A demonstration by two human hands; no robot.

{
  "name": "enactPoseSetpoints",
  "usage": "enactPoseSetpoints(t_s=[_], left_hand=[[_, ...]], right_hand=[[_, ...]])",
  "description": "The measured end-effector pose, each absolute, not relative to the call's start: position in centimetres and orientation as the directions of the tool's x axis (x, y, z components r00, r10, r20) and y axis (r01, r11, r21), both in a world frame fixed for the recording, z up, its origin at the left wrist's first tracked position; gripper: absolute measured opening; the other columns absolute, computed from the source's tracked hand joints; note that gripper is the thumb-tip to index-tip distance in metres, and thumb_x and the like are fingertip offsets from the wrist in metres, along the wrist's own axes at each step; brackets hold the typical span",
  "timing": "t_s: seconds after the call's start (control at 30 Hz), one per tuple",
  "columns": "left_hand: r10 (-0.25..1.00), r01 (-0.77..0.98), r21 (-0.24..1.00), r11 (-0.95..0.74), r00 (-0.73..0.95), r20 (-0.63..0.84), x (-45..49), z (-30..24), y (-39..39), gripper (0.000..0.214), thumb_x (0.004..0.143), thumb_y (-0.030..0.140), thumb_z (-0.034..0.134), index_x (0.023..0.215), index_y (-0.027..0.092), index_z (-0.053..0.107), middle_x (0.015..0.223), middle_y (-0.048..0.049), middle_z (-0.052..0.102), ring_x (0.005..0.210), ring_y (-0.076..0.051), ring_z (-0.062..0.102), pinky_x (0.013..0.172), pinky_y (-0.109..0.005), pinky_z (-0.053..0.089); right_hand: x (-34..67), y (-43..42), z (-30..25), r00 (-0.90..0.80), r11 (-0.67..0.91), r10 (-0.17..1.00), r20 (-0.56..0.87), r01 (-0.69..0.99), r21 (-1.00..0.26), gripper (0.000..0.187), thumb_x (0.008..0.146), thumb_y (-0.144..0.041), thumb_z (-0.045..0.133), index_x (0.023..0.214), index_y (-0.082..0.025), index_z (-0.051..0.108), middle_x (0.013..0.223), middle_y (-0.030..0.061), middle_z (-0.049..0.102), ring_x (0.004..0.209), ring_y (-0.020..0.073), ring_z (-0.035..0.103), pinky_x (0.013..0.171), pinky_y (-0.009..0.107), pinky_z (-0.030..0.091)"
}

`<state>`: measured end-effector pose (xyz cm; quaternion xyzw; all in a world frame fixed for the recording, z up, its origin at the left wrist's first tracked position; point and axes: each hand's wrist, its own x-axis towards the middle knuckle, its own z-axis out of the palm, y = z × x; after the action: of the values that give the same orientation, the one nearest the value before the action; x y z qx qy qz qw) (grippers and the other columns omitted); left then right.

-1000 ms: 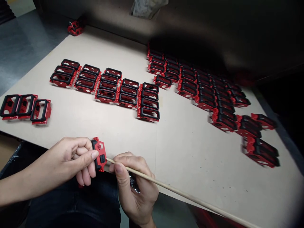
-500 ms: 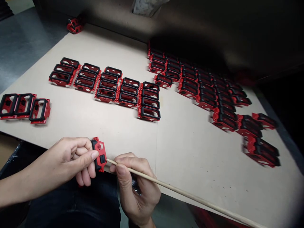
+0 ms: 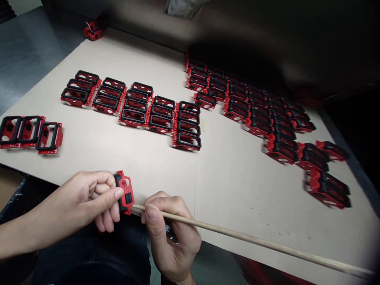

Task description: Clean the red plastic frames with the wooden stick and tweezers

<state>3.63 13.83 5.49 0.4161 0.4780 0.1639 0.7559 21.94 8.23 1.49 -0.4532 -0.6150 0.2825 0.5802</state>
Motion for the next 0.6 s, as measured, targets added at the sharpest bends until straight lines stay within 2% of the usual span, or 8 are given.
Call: enactPoseSetpoints(t_s=[0.4, 0.6], left_hand=[[0.648, 0.17, 0.794, 0.584, 0.491, -0.582, 3.53, 5.45, 13.6, 0.04, 0.095, 0.052, 0.072, 0.073, 0.019, 0.068, 0.061, 0.0015, 0.072, 0.054, -0.011, 0.068, 0.054, -0.017, 0.057], [0.65, 0.169, 0.797, 0.58, 0.492, -0.579, 3.68, 5.28, 13.97, 0.039, 0.095, 0.052, 0.072, 0.074, 0.019, 0.069, 0.06, 0.0013, 0.073, 0.053, -0.011, 0.068, 0.054, -0.018, 0.057]], right_hand=[[21.77, 8.38, 1.73, 0.069, 0.425, 0.886, 0.458, 0.274, -0.863, 0.018, 0.097, -0.005, 0.057, 0.093, -0.021, 0.062, 0.067, -0.0033, 0.055, 0.053, 0.0121, 0.055, 0.046, 0.026, 0.045], [21.54, 8.53, 1.46, 0.129, 0.479, 0.832, 0.54, 0.327, -0.815, 0.018, 0.097, -0.004, 0.055, 0.096, -0.02, 0.063, 0.068, -0.0027, 0.056, 0.052, 0.0121, 0.053, 0.045, 0.027, 0.042]])
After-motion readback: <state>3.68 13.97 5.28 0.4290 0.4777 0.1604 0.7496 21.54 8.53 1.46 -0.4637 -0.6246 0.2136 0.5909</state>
